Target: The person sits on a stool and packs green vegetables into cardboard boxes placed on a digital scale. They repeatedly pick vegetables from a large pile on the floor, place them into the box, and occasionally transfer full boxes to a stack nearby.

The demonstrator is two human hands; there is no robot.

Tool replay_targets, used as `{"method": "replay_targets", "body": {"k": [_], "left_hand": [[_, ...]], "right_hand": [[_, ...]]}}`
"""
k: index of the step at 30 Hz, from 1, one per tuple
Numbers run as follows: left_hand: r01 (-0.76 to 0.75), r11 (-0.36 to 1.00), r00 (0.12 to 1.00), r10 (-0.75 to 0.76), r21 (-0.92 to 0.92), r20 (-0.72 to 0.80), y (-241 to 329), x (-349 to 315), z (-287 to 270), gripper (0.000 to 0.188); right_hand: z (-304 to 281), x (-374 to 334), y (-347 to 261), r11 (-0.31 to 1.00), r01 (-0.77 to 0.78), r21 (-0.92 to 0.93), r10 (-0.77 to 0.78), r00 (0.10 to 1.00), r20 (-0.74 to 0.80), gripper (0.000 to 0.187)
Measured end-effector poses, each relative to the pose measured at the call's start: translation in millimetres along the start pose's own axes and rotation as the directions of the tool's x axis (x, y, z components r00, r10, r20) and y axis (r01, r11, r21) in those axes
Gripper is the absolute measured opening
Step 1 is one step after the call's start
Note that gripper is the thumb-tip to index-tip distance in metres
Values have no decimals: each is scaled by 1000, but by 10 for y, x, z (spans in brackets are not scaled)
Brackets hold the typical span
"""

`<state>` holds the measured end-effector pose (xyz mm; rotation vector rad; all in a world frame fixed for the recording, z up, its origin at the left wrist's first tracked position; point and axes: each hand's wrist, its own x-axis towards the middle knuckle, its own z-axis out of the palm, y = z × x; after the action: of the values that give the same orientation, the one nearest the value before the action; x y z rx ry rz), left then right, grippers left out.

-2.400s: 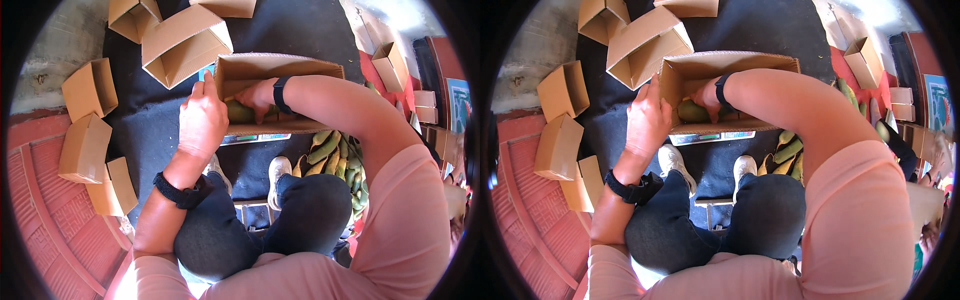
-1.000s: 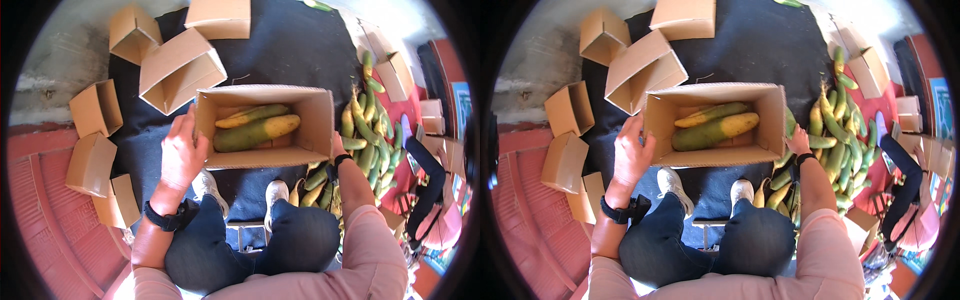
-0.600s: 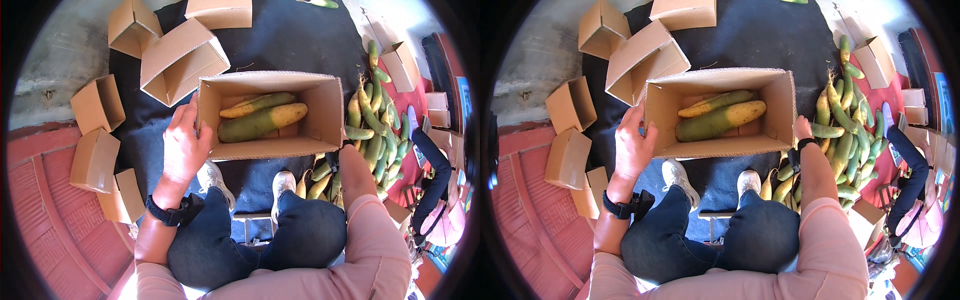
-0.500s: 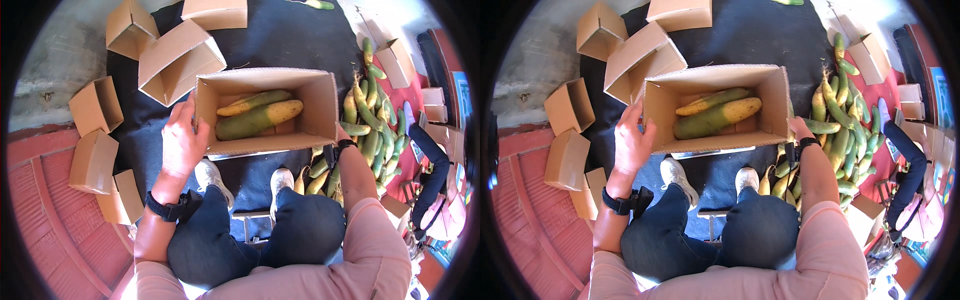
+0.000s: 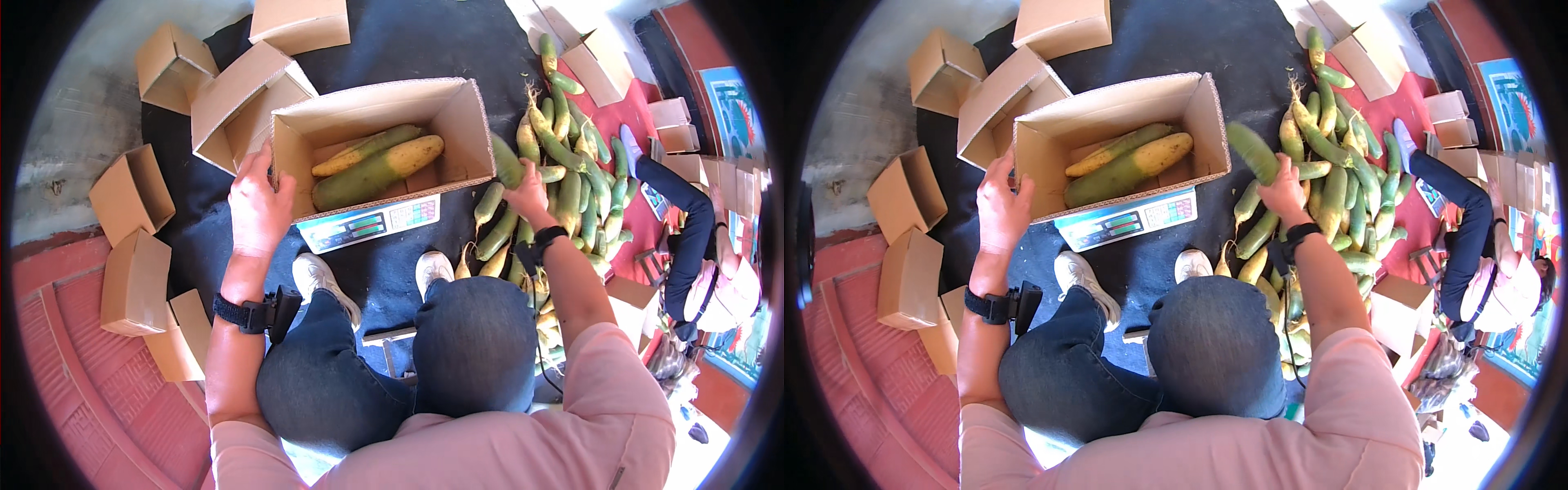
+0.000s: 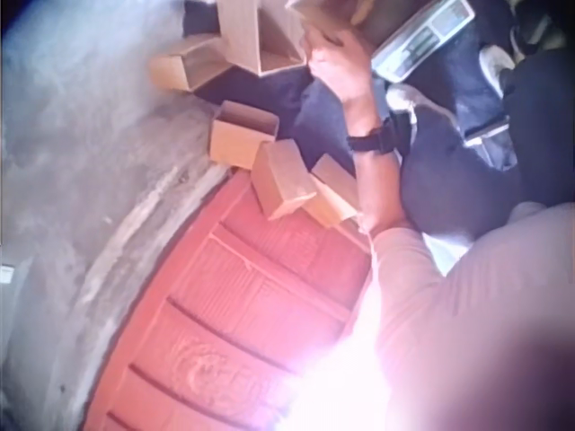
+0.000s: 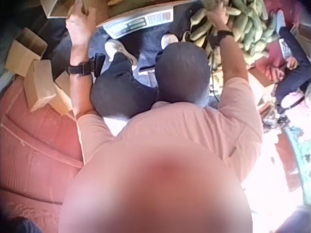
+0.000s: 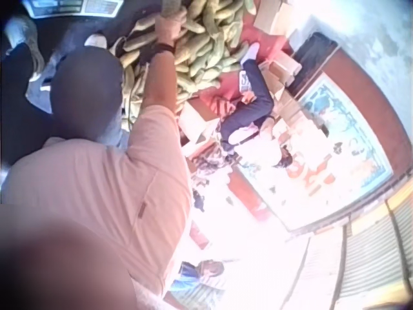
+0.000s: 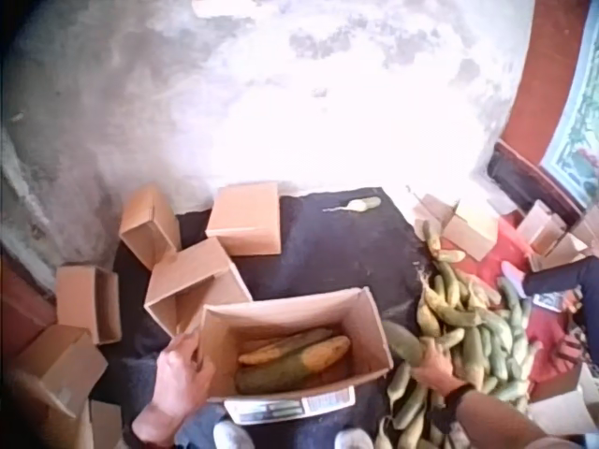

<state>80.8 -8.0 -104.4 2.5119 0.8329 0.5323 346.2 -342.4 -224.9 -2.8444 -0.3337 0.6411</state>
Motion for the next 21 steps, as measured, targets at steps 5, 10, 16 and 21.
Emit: {"method": "replay_targets", "body": {"k": [5, 10, 16, 21], "left_hand": [[-1, 999, 1000, 2, -45, 18, 69, 41, 27, 46], [52, 997, 998, -49, -61, 50, 93, 21, -5, 48], [71, 994, 996, -67, -89, 56, 101, 12, -22, 42], [32, 997, 999, -32, -76, 1, 56, 33, -5, 37]], "right_hand": [[602, 62, 210, 951, -146, -273, 133, 989, -66, 74], [439, 91, 214, 923, -94, -374, 140, 985, 97, 75], [-412, -183, 518, 955, 218, 201, -123, 907, -402, 84], [-1882, -868, -436, 713, 701, 18, -651, 672, -354, 69]]}}
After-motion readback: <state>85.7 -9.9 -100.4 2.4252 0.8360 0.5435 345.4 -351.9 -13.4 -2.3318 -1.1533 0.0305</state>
